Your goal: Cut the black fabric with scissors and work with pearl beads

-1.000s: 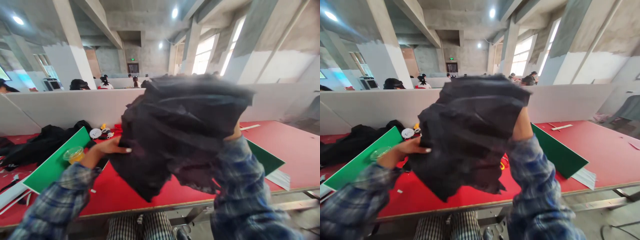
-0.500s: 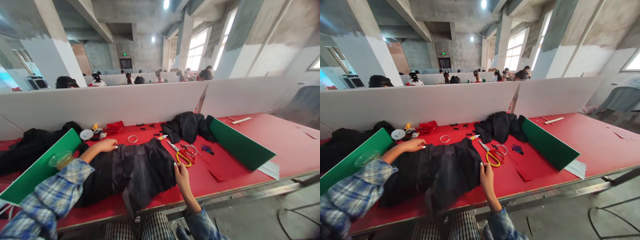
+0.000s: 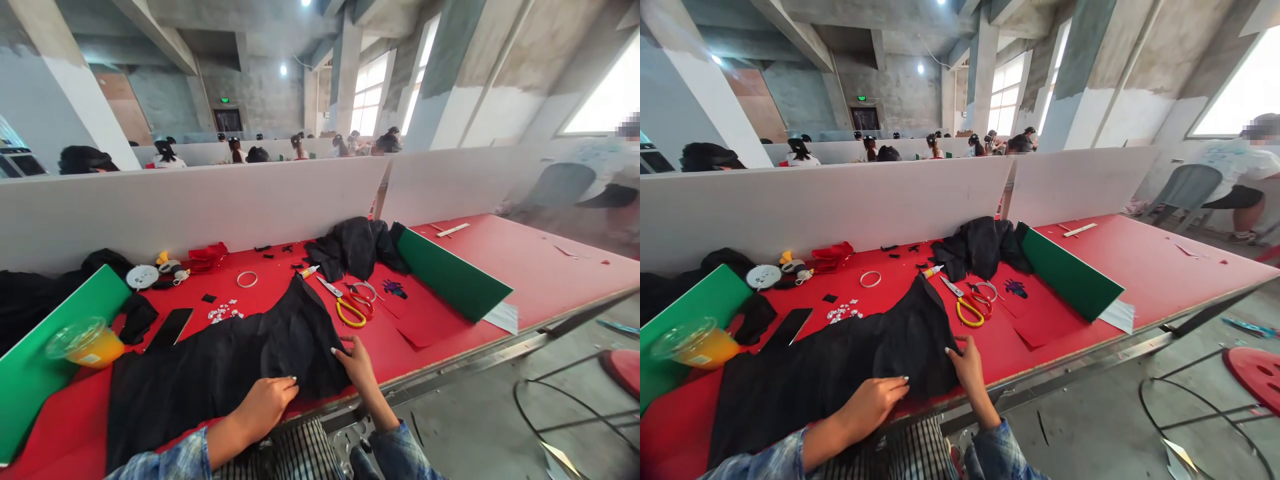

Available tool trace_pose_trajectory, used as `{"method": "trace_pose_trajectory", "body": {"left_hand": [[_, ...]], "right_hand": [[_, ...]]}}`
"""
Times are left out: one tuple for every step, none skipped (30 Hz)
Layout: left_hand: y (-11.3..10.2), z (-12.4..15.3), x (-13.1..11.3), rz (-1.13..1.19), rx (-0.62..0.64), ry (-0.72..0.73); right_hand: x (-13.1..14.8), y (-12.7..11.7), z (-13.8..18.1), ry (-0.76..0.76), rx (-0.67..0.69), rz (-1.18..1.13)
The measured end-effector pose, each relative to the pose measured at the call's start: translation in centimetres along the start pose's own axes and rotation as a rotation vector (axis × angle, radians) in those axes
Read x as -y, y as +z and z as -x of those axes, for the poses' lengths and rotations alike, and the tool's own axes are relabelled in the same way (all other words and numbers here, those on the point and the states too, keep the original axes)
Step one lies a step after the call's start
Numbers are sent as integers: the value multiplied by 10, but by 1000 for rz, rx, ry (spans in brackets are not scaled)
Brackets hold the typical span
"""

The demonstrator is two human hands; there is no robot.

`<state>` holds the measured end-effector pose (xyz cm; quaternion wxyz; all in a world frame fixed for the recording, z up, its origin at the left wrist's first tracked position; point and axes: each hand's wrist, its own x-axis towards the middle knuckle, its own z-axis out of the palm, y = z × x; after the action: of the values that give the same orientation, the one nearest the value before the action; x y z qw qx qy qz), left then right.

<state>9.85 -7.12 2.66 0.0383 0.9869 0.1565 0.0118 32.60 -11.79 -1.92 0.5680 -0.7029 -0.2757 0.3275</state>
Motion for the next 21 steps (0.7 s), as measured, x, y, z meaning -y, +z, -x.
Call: {"method": "trace_pose_trajectory", "body": {"left_hand": [[-5, 3, 4, -44, -61, 37], [-11, 5, 7, -96, -127, 82], [-19, 7, 9, -150, -190, 133], [-27, 10, 9, -201, -245, 185], [-36, 12, 7, -250, -291, 234], [-44, 14, 5, -298, -327, 275], [-51, 16, 3, -344, -351, 309], [-56, 19, 1, -389, -362, 339], [-59, 21, 0, -431, -361, 367], [-60, 24, -1, -465, -356, 397], [-59, 27, 0, -488, -347, 427], [-57, 30, 1, -498, -337, 452], [-53, 33, 2, -500, -331, 469], [-49, 36, 4, -494, -331, 485], [-45, 40, 7, -484, -337, 497], [-42, 45, 10, -473, -345, 512], [-39, 49, 13, -464, -341, 517], [-38, 54, 16, -458, -327, 512], [-38, 60, 19, -452, -301, 482], [-39, 65, 22, -442, -262, 424], [-40, 69, 26, -422, -220, 331]], "right_hand": [[-1, -1, 1, 11, 14, -10], [-2, -1, 2, 20, 25, -18], [-2, -1, 3, 27, 36, -24], [-2, -1, 3, 36, 47, -28], [-2, -1, 4, 47, 58, -31], [-2, 0, 5, 61, 70, -34], [-1, 1, 6, 76, 83, -36], [0, 2, 6, 90, 96, -37], [1, 4, 7, 102, 111, -39], [2, 7, 7, 112, 125, -41], [4, 9, 8, 118, 142, -44], [6, 11, 8, 120, 159, -49], [7, 13, 8, 119, 176, -55], [9, 15, 9, 112, 189, -59], [11, 15, 9, 98, 196, -63], [13, 14, 9, 83, 196, -64], [14, 12, 9, 67, 192, -65], [15, 9, 10, 55, 183, -63], [16, 5, 10, 47, 174, -60], [16, 2, 11, 42, 168, -57], [16, -1, 13, 41, 167, -53]]}}
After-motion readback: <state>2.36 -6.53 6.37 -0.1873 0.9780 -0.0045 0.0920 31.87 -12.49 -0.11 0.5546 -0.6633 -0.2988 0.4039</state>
